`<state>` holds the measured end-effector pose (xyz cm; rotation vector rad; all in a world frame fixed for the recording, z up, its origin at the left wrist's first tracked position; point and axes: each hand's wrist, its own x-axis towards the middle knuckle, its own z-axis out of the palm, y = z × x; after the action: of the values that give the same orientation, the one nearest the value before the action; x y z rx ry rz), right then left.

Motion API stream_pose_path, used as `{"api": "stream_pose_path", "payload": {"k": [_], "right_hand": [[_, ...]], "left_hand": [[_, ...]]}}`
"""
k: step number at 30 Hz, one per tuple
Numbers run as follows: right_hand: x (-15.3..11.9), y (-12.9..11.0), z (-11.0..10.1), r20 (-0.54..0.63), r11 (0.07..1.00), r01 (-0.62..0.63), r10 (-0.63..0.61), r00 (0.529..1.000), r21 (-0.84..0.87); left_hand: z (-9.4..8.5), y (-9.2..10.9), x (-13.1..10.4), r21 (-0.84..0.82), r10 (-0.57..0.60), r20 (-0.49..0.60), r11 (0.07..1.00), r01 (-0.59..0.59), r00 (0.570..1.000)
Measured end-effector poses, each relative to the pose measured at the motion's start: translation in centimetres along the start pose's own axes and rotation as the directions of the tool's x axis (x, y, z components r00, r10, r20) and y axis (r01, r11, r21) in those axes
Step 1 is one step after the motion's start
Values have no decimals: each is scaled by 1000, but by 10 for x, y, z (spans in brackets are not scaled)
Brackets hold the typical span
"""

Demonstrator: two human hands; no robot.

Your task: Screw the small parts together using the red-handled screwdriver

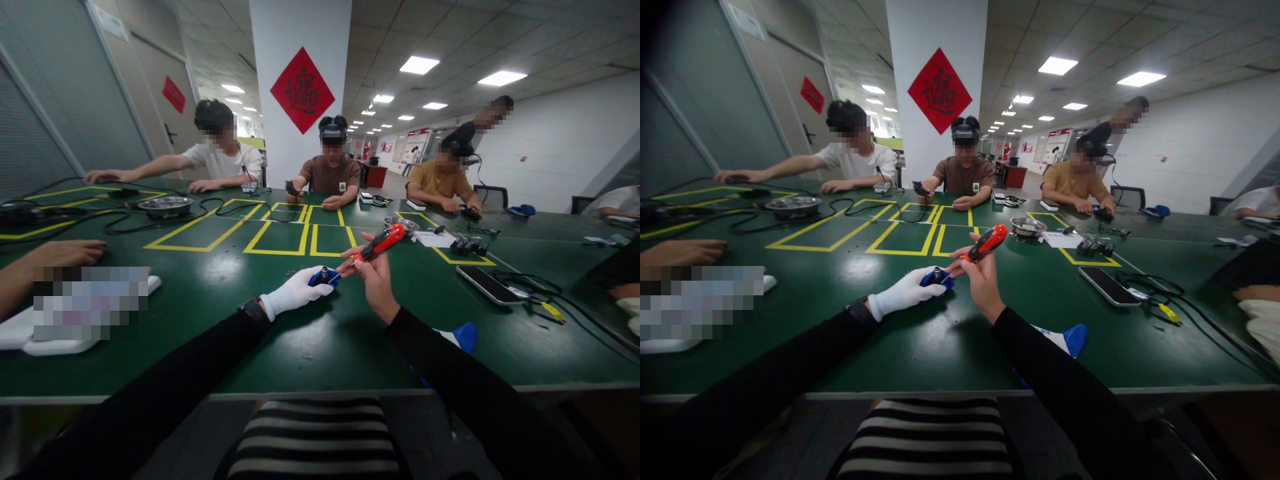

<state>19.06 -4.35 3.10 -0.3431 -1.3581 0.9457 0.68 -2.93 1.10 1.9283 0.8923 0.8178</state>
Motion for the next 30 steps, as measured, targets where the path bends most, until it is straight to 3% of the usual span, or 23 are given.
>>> {"api": "stream_pose_path", "payload": {"k": [8,15,21,30], "right_hand": [[4,1,4,-7,998,-27,27,1000,-54],[-3,-5,11,101,997,-61,65,993,-39],[-5,-5,13,48,999,-19,21,999,-44],[-5,-5,13,55,998,-9,12,998,-59]], "left_hand": [[0,0,0,33,19,-6,999,-19,1000],[1,-9,2,76,35,-37,997,-32,999],[-3,-6,0,47,5,21,999,-6,1000],[-1,-4,0,87,43,-7,995,-42,999]]}}
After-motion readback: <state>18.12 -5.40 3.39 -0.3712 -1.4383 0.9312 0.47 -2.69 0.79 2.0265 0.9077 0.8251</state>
